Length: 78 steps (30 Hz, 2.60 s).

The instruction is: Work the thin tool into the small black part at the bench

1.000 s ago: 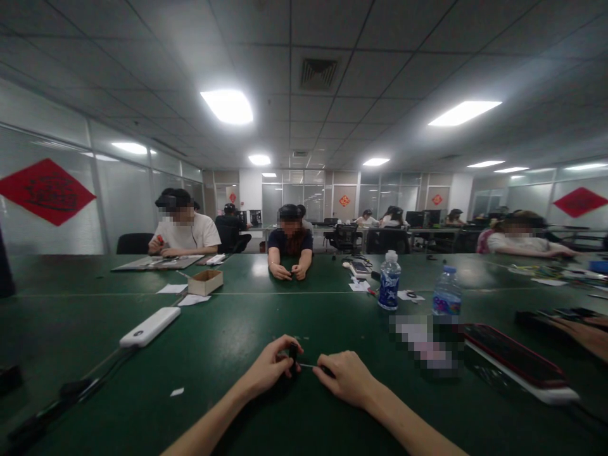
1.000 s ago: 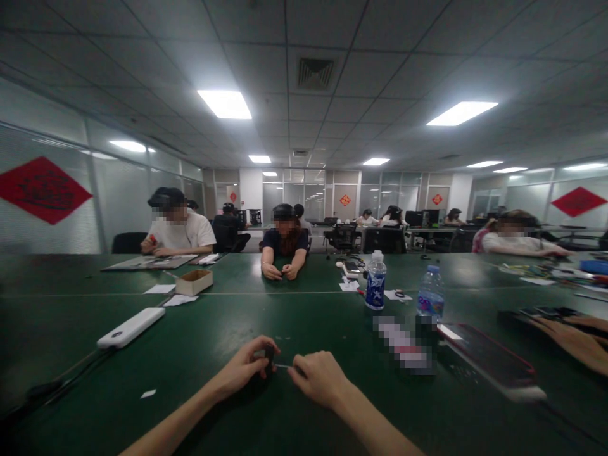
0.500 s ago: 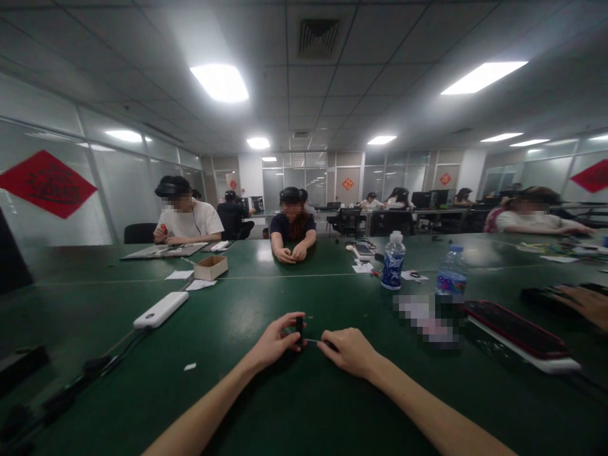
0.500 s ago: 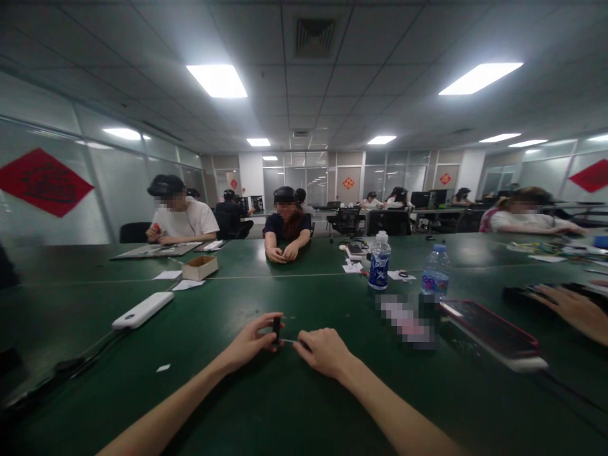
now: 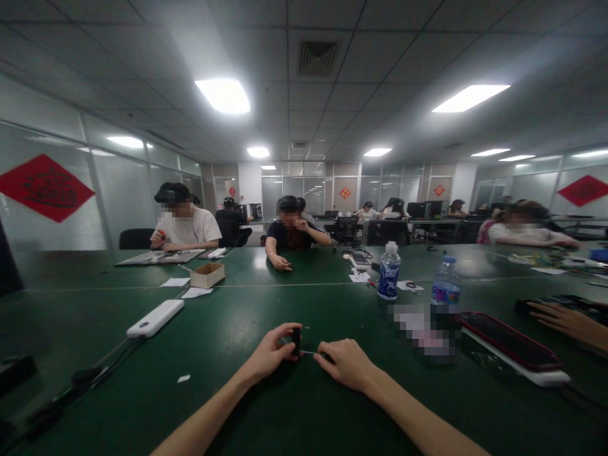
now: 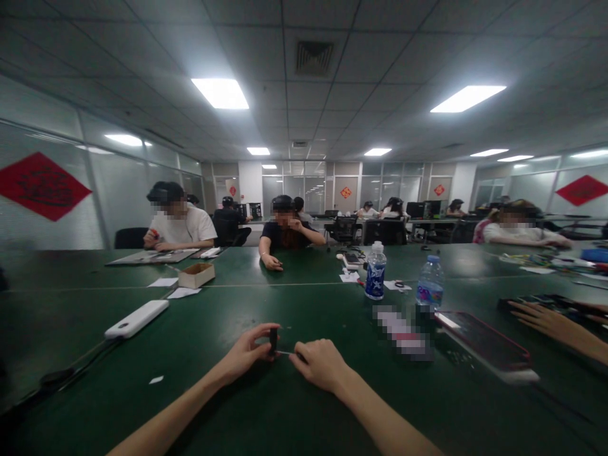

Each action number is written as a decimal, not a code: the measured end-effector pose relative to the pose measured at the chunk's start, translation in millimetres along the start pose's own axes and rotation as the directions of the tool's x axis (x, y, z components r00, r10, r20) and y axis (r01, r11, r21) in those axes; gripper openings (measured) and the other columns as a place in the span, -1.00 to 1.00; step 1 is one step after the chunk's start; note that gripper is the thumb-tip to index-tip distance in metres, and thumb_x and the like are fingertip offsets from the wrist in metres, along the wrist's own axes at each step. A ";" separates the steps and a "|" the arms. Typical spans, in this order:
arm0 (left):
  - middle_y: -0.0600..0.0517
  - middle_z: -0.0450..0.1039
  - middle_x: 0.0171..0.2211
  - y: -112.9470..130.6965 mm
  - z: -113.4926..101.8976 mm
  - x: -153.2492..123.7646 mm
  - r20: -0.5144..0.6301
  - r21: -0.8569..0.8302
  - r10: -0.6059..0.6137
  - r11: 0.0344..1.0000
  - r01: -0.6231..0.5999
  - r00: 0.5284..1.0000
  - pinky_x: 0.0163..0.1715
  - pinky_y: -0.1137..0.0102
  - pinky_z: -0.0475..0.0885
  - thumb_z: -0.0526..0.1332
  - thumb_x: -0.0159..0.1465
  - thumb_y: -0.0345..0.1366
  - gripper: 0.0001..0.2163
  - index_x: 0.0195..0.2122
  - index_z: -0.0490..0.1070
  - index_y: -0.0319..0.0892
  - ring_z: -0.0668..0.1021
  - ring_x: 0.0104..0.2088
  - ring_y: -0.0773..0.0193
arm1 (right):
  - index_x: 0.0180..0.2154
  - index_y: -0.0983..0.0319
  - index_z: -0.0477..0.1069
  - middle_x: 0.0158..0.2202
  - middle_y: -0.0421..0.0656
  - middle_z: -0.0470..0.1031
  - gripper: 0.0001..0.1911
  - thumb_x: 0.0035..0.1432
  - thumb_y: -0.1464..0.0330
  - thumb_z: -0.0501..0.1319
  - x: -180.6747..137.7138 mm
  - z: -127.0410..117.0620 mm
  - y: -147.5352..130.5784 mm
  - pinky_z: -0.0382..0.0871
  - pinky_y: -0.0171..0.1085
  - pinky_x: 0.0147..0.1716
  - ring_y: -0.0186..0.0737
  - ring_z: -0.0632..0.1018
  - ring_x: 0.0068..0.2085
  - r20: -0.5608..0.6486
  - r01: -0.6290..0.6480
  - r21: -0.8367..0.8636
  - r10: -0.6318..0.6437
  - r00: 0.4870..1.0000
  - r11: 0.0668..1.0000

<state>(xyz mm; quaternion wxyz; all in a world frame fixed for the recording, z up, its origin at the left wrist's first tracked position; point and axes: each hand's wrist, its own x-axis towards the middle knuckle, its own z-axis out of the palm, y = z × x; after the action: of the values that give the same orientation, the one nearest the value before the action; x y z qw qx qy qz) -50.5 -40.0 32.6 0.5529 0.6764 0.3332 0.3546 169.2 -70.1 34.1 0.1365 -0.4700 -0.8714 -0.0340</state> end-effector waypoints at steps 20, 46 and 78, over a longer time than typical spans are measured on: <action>-0.03 0.36 -0.18 -0.5 1.5 1.0 -0.005 0.093 0.086 0.992 -0.085 0.996 -0.22 0.27 0.42 0.24 0.12 -0.32 -0.73 -0.15 0.28 -0.18 0.51 -0.26 0.23 | -0.28 0.18 0.45 -0.39 -0.18 0.55 -0.69 0.28 0.23 -0.02 0.2 4.3 3.4 0.23 -0.38 -0.40 -0.28 0.53 -0.40 -0.028 0.003 0.004 -0.003 1.000 1.000; -0.08 0.45 -0.16 -11.3 -2.9 5.7 -0.038 0.019 0.074 0.997 -0.074 0.996 -0.09 0.25 0.37 0.20 0.16 -0.37 -0.74 -0.11 0.26 -0.21 0.49 -0.11 0.18 | -0.27 0.18 0.45 -0.39 -0.17 0.53 -0.66 0.30 0.22 -0.05 -0.3 1.3 0.8 0.29 -0.39 -0.38 -0.30 0.52 -0.40 -0.026 -0.043 0.063 0.045 0.999 0.997; -0.02 0.48 -0.24 3.8 3.4 1.5 0.052 0.151 0.057 0.986 -0.064 0.997 -0.08 0.27 0.35 0.21 0.17 -0.36 -0.82 -0.20 0.34 -0.22 0.50 -0.18 0.22 | -0.27 0.21 0.42 -0.42 -0.17 0.51 -0.63 0.33 0.22 -0.09 1.3 12.0 6.3 0.25 -0.38 -0.43 -0.29 0.51 -0.44 -0.137 -0.109 0.134 0.127 0.982 0.985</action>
<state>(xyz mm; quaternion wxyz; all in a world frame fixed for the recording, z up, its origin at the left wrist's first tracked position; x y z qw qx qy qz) -46.6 -41.1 36.0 0.4963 0.7347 0.3255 0.3285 171.2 -63.2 22.4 0.2307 -0.5077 -0.8301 -0.0049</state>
